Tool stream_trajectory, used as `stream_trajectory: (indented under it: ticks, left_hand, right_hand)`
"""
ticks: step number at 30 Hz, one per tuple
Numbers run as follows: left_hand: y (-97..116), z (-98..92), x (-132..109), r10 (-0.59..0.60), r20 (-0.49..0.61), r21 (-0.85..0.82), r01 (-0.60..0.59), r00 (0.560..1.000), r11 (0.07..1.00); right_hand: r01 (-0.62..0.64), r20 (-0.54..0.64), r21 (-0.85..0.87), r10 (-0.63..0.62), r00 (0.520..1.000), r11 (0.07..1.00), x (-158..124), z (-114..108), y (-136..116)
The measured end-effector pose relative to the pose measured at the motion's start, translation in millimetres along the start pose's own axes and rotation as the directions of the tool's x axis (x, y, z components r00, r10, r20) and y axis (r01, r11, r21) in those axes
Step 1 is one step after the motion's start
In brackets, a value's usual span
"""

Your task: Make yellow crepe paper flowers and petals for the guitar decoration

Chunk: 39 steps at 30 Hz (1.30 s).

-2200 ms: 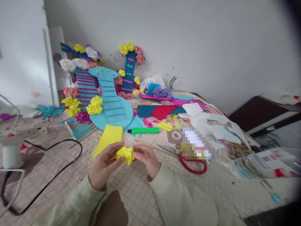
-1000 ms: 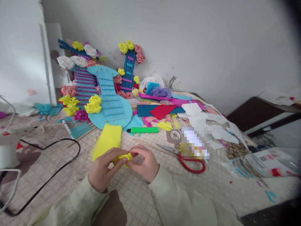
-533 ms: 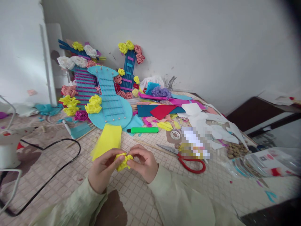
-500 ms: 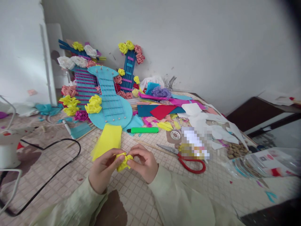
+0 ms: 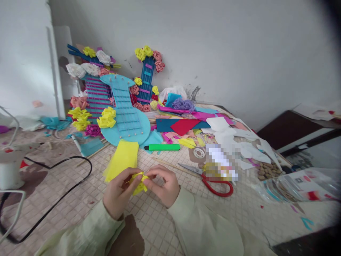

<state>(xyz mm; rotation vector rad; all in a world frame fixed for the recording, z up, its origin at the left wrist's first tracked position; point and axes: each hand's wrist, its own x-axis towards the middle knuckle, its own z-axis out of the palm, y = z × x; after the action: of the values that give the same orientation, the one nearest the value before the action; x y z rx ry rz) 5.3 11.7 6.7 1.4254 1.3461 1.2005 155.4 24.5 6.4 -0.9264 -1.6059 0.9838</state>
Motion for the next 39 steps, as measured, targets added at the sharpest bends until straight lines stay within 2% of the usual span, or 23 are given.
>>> stream_trajectory:
  ticks: [3, 8, 10, 13, 15, 17, 20, 24, 26, 28, 32, 34, 39]
  left_hand:
    - [-1, -2.2, -1, 0.12, 0.087, 0.098, -0.129, 0.989, 0.987]
    - [-3, -2.5, -3, 0.234, 0.176, 0.115, -0.256, 0.956, 0.96]
    - [-3, -1.4, -3, 0.195, 0.174, 0.099, -0.214, 0.965, 0.972]
    - [-4, -0.6, -1, -0.004, 0.126, -0.024, 0.007, 0.992, 1.0]
    - [-4, -1.1, 1, -0.14, 0.087, -0.123, 0.15, 0.986, 0.981]
    - [-5, -2.1, 3, -0.212, 0.056, -0.178, 0.218, 0.976, 0.959]
    - [-5, -2.9, 5, -0.227, 0.008, -0.195, 0.224, 0.974, 0.955]
    - [-7, -2.1, 5, -0.207, -0.044, -0.181, 0.196, 0.977, 0.964]
    - [-9, -1.8, 4, -0.191, -0.053, -0.175, 0.179, 0.98, 0.968]
    - [-12, -2.0, 5, -0.183, -0.051, -0.178, 0.172, 0.982, 0.969]
    - [-14, -3.0, 7, -0.181, -0.018, -0.201, 0.174, 0.983, 0.964]
    - [-12, -3.0, 7, -0.167, 0.006, -0.202, 0.165, 0.986, 0.965]
    - [-6, -2.3, 6, -0.049, 0.068, -0.088, 0.055, 0.996, 0.995]
  right_hand:
    - [-0.03, -0.021, -0.017, 0.029, 0.999, 0.999, 0, 0, -1]
    - [-0.064, -0.056, -0.039, 0.062, 0.997, 0.997, 0, 0, 1]
    - [-0.106, -0.054, -0.01, 0.106, 0.993, 0.994, 1, 0, 4]
    - [-0.222, -0.029, 0.147, 0.228, 0.973, 0.964, 5, -3, 8]
    - [-0.295, 0.013, 0.28, 0.303, 0.953, 0.914, 7, -4, 11]
    - [-0.355, 0.077, 0.351, 0.351, 0.933, 0.866, 7, -4, 13]
    - [-0.384, 0.119, 0.318, 0.365, 0.923, 0.867, 4, -3, 16]
    - [-0.239, 0.082, 0.181, 0.228, 0.97, 0.954, -1, -1, 17]
    - [-0.211, 0.084, 0.175, 0.199, 0.976, 0.962, -2, 0, 17]
    - [-0.271, 0.103, 0.225, 0.253, 0.962, 0.936, -1, 1, 16]
    - [-0.479, 0.215, 0.35, 0.428, 0.878, 0.805, 0, 4, 16]
    - [-0.52, 0.238, 0.359, 0.463, 0.854, 0.775, 1, 5, 16]
    - [-0.434, 0.178, 0.243, 0.4, 0.899, 0.868, 0, 3, 11]
